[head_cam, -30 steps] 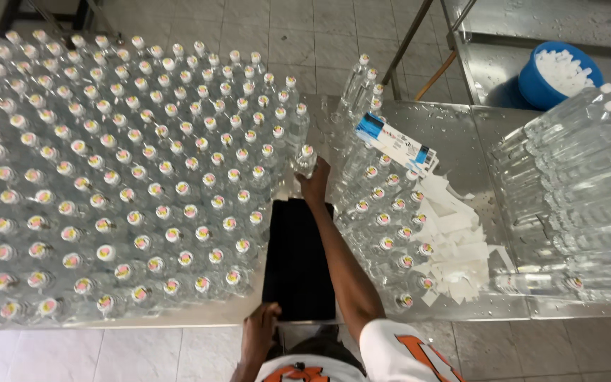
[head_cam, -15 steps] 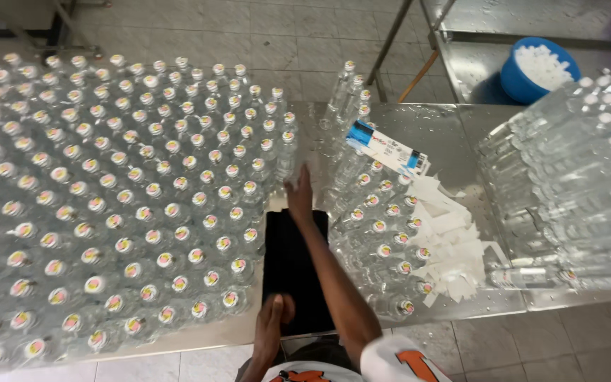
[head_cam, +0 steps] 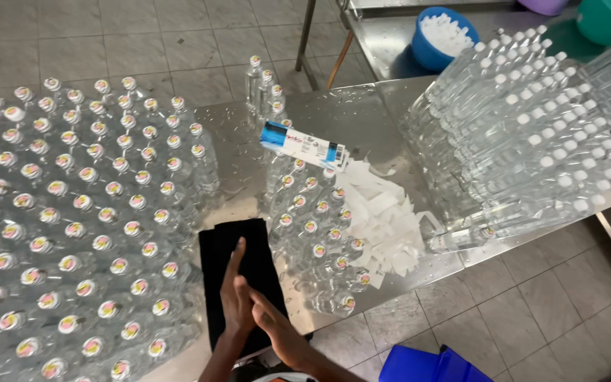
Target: The person repeatedly picks up clear plastic bottles from a table, places them on a black mat, and applies a rectangular label to each bottle by hand. After labeling, the person moves the bottle aside and repeats the process with the next bottle.
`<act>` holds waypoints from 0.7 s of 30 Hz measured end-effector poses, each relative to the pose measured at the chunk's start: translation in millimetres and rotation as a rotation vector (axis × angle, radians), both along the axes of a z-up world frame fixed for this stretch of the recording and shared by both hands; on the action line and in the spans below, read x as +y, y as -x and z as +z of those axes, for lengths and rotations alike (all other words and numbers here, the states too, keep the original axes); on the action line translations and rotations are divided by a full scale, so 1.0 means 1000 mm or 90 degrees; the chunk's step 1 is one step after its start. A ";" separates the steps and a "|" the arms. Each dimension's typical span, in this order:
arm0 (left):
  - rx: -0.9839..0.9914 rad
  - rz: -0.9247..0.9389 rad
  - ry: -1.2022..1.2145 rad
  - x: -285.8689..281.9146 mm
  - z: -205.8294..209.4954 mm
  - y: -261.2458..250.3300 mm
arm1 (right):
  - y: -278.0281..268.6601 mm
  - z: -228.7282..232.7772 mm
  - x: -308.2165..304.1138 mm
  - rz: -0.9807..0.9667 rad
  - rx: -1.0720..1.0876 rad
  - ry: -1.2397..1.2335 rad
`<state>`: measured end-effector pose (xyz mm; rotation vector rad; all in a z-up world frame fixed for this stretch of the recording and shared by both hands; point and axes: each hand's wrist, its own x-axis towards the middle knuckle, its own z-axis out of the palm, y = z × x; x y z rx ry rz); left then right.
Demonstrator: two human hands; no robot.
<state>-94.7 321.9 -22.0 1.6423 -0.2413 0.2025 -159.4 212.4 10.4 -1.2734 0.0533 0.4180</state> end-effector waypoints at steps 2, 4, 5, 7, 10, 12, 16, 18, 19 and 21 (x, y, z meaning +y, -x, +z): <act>0.005 0.021 0.034 -0.007 -0.011 -0.016 | -0.017 0.019 -0.034 0.079 -0.019 0.168; 0.191 0.005 0.175 -0.026 -0.039 -0.043 | -0.057 0.046 -0.076 0.063 -0.360 0.338; 0.191 0.011 0.180 -0.031 -0.063 -0.055 | -0.087 0.025 -0.103 0.071 -0.360 0.339; 0.196 -0.058 0.041 -0.038 -0.109 -0.081 | -0.152 -0.018 -0.154 -0.055 -0.532 0.686; 0.170 -0.098 -0.076 -0.048 -0.108 -0.088 | -0.245 0.009 -0.183 -0.122 -0.734 0.927; 0.181 -0.091 -0.118 -0.056 -0.119 -0.089 | -0.282 -0.010 -0.190 -0.107 -0.751 0.958; 0.188 -0.041 -0.144 -0.067 -0.150 -0.099 | -0.320 -0.037 -0.182 -0.113 -0.868 1.030; 0.212 -0.009 -0.127 -0.073 -0.146 -0.096 | -0.320 -0.042 -0.181 -0.108 -0.890 1.045; 0.228 0.019 -0.113 -0.074 -0.143 -0.098 | -0.323 -0.043 -0.179 -0.115 -0.914 1.064; 0.253 0.055 -0.082 -0.074 -0.124 -0.085 | -0.320 -0.043 -0.182 -0.117 -0.933 1.056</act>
